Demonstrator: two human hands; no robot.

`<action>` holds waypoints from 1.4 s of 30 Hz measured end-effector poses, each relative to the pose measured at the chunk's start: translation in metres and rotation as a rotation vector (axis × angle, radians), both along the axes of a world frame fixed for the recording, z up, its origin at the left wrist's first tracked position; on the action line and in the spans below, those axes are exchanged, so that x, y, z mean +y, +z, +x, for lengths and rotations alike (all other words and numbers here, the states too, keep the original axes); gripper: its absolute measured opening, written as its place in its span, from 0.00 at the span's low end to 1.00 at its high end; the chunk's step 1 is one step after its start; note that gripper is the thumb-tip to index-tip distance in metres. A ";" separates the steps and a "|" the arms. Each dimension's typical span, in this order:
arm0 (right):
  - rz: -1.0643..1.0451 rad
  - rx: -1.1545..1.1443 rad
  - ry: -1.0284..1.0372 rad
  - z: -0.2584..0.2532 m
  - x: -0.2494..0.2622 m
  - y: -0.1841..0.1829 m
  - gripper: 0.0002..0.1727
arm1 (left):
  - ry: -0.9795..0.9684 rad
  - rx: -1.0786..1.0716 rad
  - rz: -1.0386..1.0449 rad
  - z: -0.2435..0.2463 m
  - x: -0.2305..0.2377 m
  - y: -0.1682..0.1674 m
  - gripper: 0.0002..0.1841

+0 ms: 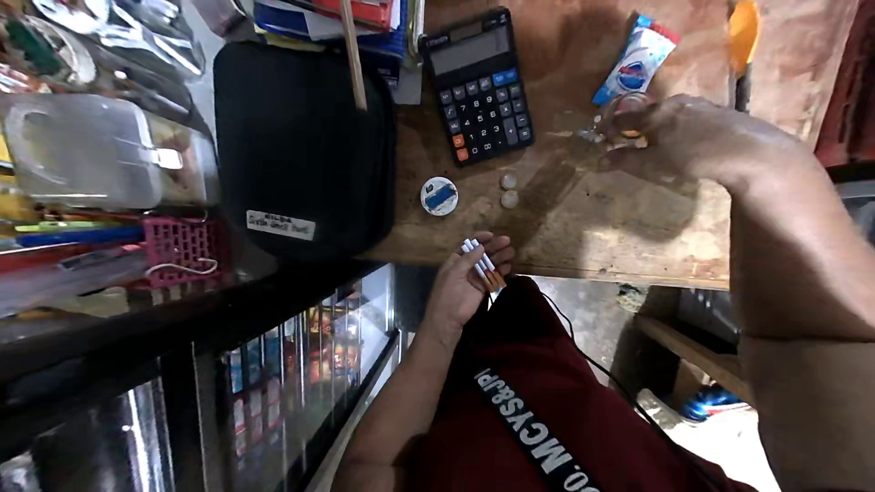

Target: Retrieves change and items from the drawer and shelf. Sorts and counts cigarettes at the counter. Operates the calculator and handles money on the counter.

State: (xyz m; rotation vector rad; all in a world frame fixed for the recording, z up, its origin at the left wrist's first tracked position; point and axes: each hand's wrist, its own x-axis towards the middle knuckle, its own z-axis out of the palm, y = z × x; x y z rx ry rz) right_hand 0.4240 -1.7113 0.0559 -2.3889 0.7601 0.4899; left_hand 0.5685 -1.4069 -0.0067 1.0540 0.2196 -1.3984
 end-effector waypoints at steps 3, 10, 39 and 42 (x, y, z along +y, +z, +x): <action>0.049 -0.066 0.030 -0.005 -0.007 -0.004 0.13 | 0.011 0.002 0.023 -0.002 -0.001 0.001 0.18; -0.105 0.062 0.149 0.002 0.004 0.005 0.10 | 0.017 0.015 0.036 -0.001 0.002 0.000 0.18; -0.109 -0.911 -0.277 0.012 0.203 -0.057 0.07 | 0.197 0.070 -0.267 -0.020 -0.005 0.007 0.19; -0.077 -0.880 -0.202 0.015 0.203 -0.058 0.09 | 0.246 0.039 -0.210 -0.019 -0.001 0.008 0.17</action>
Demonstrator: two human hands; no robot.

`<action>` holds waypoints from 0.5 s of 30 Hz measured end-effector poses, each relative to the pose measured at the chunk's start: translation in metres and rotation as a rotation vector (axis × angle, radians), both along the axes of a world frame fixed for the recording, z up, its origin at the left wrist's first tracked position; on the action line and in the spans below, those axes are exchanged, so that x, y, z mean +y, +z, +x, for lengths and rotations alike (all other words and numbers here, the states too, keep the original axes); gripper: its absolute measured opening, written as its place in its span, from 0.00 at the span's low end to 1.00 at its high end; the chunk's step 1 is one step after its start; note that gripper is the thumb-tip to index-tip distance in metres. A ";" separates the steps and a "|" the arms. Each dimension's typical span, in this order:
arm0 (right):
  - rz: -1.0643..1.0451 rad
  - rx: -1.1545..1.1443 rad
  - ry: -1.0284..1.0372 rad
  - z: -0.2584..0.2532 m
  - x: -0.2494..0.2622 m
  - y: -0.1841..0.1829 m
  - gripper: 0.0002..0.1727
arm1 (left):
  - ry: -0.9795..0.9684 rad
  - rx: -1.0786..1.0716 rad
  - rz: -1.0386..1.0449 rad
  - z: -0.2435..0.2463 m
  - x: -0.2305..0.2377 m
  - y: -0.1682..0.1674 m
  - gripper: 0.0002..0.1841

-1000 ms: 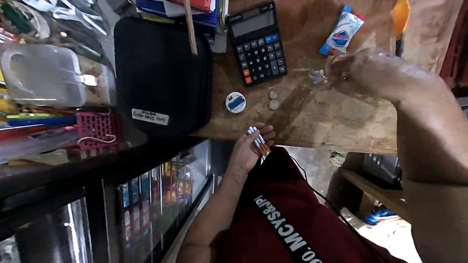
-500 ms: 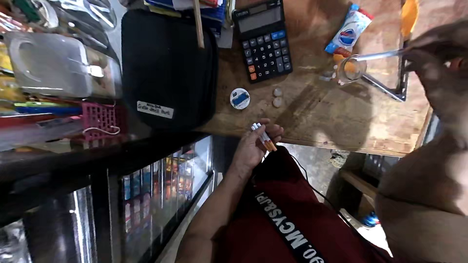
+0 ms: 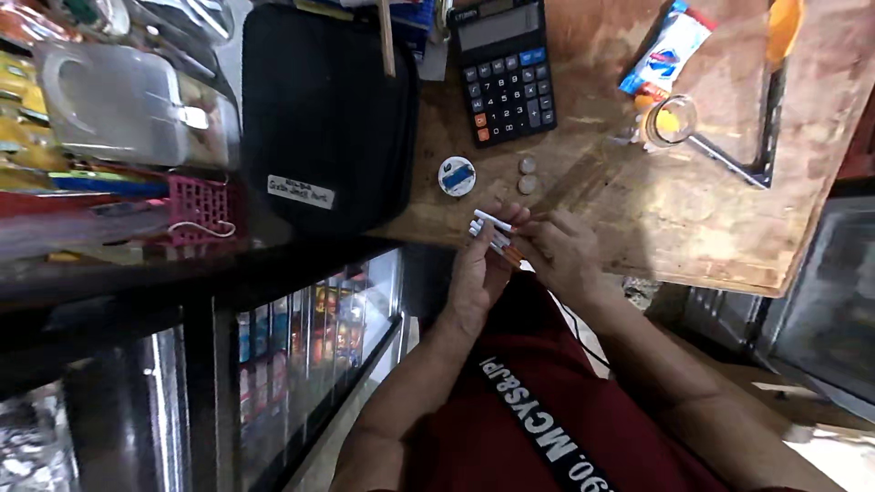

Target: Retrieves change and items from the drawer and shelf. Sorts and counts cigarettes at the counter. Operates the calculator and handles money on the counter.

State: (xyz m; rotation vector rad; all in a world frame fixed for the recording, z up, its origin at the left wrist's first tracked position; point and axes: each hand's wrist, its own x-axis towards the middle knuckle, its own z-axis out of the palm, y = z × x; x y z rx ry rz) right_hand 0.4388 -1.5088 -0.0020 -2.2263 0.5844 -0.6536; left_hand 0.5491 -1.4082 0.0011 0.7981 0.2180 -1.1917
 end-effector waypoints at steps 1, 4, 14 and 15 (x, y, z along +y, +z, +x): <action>0.012 0.013 0.015 0.001 -0.003 0.001 0.10 | 0.024 -0.003 0.043 0.001 0.001 0.001 0.16; 0.017 0.121 -0.016 0.016 -0.030 0.000 0.15 | 0.061 -0.018 0.087 0.010 0.009 -0.002 0.14; -0.164 0.523 -0.089 0.093 -0.097 -0.055 0.32 | 0.109 -0.011 0.166 0.021 0.038 -0.006 0.16; -0.167 0.527 -0.093 0.095 -0.101 -0.055 0.33 | 0.105 -0.016 0.182 0.022 0.040 -0.008 0.17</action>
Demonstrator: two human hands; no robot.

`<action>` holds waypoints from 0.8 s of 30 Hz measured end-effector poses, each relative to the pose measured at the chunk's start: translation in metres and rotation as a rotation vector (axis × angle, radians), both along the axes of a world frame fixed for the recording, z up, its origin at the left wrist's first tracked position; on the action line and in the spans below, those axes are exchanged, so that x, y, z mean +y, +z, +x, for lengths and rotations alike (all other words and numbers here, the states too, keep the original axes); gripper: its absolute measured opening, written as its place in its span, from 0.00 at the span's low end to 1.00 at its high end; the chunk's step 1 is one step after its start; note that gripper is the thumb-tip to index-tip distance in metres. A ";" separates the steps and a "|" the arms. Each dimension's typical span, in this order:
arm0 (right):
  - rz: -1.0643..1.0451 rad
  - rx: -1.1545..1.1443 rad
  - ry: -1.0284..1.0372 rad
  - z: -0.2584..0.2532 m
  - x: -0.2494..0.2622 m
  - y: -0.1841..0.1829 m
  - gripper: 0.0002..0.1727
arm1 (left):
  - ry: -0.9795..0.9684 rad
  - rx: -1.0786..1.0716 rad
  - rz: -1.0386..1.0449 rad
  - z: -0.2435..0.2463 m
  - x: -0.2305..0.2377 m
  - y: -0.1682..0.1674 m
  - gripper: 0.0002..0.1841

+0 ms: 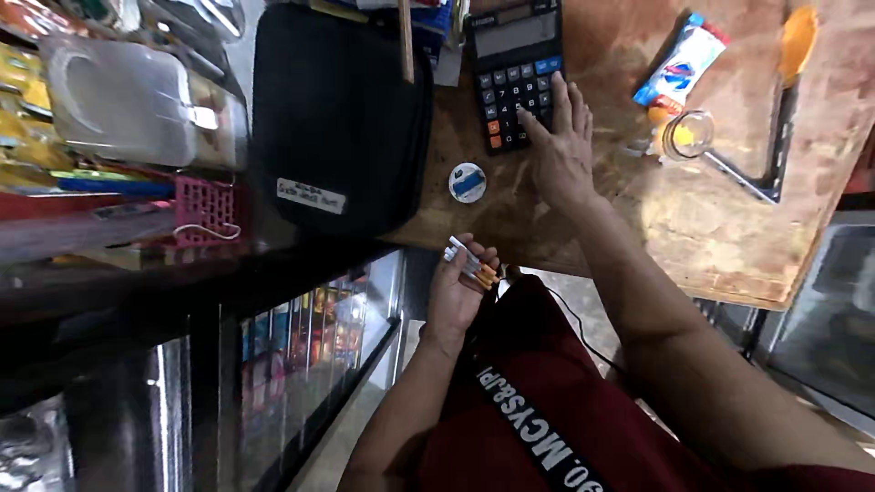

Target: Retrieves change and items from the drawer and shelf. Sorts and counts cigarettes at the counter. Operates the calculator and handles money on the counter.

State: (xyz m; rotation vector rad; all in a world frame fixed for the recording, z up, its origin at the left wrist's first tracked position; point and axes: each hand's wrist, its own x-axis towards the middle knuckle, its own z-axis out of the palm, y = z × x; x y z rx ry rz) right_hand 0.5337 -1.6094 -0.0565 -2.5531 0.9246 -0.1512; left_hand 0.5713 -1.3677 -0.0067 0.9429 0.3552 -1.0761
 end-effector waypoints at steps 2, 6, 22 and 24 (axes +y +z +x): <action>-0.001 -0.005 -0.008 0.005 -0.007 0.002 0.35 | 0.014 0.011 0.024 0.002 0.005 -0.003 0.18; -0.018 0.012 0.001 0.017 -0.019 0.004 0.37 | 0.038 0.025 0.092 0.005 0.008 -0.006 0.18; 0.000 -0.012 -0.104 -0.017 -0.017 0.010 0.30 | 0.025 0.052 0.129 0.010 0.003 -0.007 0.19; 0.019 0.002 -0.102 -0.014 -0.019 0.011 0.32 | 0.026 0.059 0.136 0.010 0.001 -0.007 0.19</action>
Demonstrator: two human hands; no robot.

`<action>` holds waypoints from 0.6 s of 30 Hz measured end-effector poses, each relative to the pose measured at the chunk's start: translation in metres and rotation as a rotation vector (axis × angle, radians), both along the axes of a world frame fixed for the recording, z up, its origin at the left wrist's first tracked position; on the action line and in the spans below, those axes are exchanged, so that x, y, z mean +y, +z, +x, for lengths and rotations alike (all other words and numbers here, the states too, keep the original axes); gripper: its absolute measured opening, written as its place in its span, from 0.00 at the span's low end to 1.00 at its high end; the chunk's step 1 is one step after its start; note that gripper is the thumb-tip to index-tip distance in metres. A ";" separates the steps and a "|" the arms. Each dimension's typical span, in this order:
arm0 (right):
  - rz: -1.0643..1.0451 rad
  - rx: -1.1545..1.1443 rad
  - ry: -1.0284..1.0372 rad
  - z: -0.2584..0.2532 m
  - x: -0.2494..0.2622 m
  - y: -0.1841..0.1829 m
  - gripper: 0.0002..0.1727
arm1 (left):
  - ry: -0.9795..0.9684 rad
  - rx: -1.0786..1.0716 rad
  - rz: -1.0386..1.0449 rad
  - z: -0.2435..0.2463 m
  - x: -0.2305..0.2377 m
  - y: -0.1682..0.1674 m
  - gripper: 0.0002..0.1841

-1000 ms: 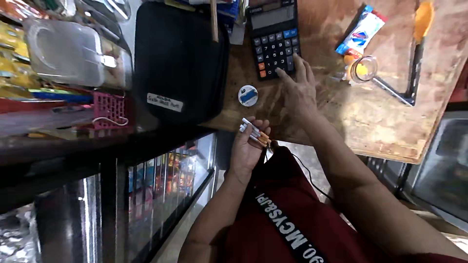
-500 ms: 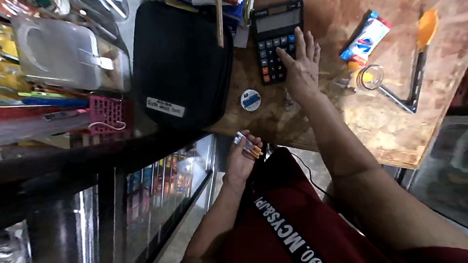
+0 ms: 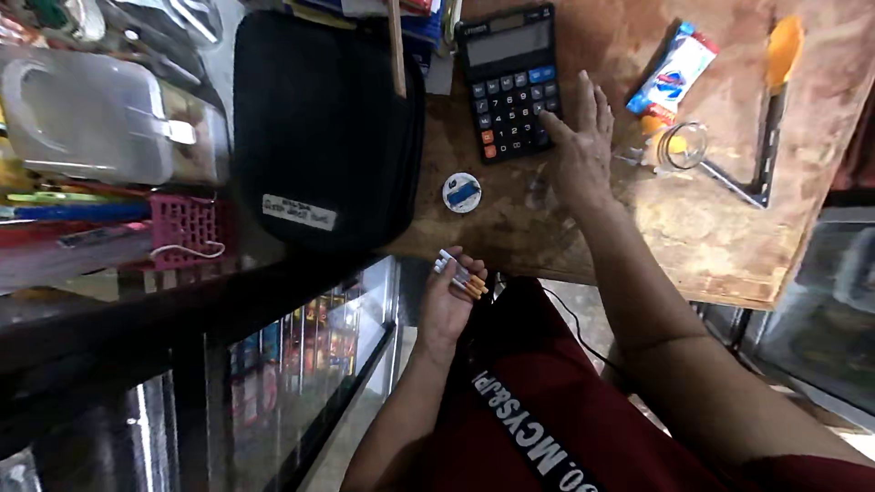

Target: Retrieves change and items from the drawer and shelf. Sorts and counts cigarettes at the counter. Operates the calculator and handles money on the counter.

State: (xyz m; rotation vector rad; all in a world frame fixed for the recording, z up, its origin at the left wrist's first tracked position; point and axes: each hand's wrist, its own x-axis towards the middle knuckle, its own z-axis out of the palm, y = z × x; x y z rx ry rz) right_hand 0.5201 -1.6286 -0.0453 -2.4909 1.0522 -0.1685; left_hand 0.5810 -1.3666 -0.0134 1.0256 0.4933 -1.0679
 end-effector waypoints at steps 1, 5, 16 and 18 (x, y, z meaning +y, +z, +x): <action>-0.006 -0.005 -0.001 0.002 -0.001 -0.001 0.32 | 0.003 0.004 -0.001 0.000 -0.001 0.001 0.19; 0.001 0.020 0.001 0.010 -0.004 -0.003 0.33 | -0.003 0.007 -0.001 0.000 -0.001 0.002 0.18; 0.008 -0.014 0.096 0.021 0.010 0.008 0.30 | 0.017 0.008 0.009 0.005 0.010 -0.002 0.18; 0.000 -0.031 0.120 0.026 0.015 0.004 0.32 | 0.026 0.016 0.019 0.004 0.009 -0.001 0.18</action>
